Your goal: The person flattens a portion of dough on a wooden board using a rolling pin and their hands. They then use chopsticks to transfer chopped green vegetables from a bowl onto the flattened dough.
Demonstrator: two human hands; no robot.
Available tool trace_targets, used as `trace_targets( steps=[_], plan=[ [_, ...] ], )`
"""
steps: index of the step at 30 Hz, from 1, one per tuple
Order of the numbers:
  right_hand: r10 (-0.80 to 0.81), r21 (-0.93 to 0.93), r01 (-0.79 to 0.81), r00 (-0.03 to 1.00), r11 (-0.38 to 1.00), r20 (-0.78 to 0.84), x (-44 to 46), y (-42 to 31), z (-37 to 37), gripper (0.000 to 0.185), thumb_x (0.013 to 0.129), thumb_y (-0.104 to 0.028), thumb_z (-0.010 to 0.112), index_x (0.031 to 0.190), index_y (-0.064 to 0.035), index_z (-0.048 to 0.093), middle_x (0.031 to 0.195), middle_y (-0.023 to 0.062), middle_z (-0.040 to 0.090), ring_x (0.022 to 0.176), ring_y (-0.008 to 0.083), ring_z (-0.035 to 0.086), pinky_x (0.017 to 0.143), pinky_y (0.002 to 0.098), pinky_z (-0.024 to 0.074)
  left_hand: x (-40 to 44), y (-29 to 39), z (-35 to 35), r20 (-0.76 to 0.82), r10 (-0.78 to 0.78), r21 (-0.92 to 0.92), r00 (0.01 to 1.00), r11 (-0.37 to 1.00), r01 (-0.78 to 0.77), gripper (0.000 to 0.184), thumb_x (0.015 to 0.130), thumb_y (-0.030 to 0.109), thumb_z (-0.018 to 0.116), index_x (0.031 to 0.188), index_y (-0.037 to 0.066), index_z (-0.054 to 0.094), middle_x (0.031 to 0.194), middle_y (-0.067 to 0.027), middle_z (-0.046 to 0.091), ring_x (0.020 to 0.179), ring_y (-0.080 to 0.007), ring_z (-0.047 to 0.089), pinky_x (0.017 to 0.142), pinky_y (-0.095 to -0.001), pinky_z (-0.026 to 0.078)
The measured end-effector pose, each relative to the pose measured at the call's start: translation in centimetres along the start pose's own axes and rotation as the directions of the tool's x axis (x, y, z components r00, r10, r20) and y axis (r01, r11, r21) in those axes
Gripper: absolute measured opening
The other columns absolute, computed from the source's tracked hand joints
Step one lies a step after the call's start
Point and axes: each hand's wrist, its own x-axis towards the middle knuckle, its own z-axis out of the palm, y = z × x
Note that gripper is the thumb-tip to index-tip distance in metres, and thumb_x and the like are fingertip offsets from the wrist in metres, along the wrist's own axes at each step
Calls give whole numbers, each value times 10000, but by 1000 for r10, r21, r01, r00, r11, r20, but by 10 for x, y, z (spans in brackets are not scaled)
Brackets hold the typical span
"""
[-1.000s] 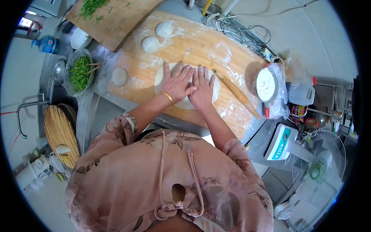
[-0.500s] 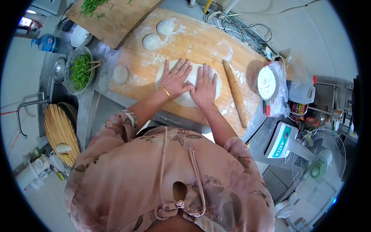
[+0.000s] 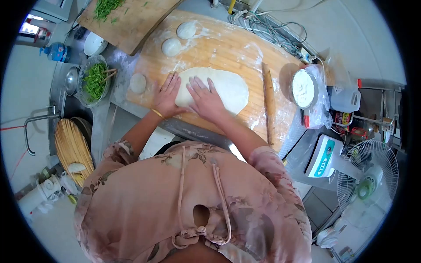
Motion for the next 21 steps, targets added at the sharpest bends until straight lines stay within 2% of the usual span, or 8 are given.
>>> trace_targets(
  steps=[2,5,8,9,12,15,18,21],
  plan=[
    [-48,155,25,988,988,147,-25,13,-28,724,925,-490,467,1452,-15,321,1531,156,290,1447,286,200,1162,544,87,-8,-6,7,-7,24,28,1000,999,-24,1114,668,728,622,1474,41,279,1576,-106,206,1468,-233,141,1101,-647,102],
    [197,-9,-200,971,980,-139,-34,40,-9,716,939,-475,457,1459,-8,304,1534,168,281,1448,278,203,1160,540,105,-14,-8,11,-62,0,-27,998,1000,-2,1150,641,739,634,1474,31,274,1576,-115,199,1470,-235,130,1104,-645,93],
    [350,2,-355,923,935,-161,21,24,-5,714,948,-489,426,1467,-15,297,1539,155,280,1450,267,200,1160,541,95,-15,-5,10,-61,-12,-112,998,994,5,1182,623,747,640,1470,10,269,1572,-136,195,1471,-248,119,1116,-633,74],
    [251,-26,-257,958,966,-136,37,15,4,707,956,-493,402,1468,-18,296,1534,148,294,1452,268,193,1163,536,83,-16,-8,8,-49,-15,-130,999,991,9,1193,618,750,641,1469,3,266,1571,-143,194,1471,-253,116,1121,-627,67],
    [-57,-80,76,975,994,215,42,-33,-2,701,936,-485,436,1463,-37,319,1531,143,300,1448,244,208,1163,545,77,-20,-16,15,-161,-13,-291,987,956,-35,1209,609,750,646,1463,-16,267,1568,-161,190,1470,-274,108,1131,-611,42],
    [-160,40,157,983,987,84,3,-26,10,672,928,-460,468,1447,-48,355,1528,132,309,1440,252,229,1162,548,83,-27,-13,0,28,22,-95,999,995,-19,1183,628,728,651,1457,-28,276,1565,-166,195,1468,-282,115,1137,-600,30],
    [94,43,-92,995,995,-40,-17,-2,2,665,919,-455,495,1446,-70,367,1527,130,311,1436,275,234,1159,552,93,-34,-12,11,-118,-7,-184,993,983,-15,1040,730,603,660,1459,-23,265,1568,-173,183,1468,-304,112,1136,-602,31],
    [228,-45,-239,958,970,-176,-29,19,-23,651,928,-417,504,1458,-76,340,1536,168,271,1436,324,212,1150,557,106,-28,5,14,-163,-5,-113,987,993,-13,863,810,537,605,1447,24,328,1558,-131,239,1462,-292,147,1122,-629,37]
  ],
)
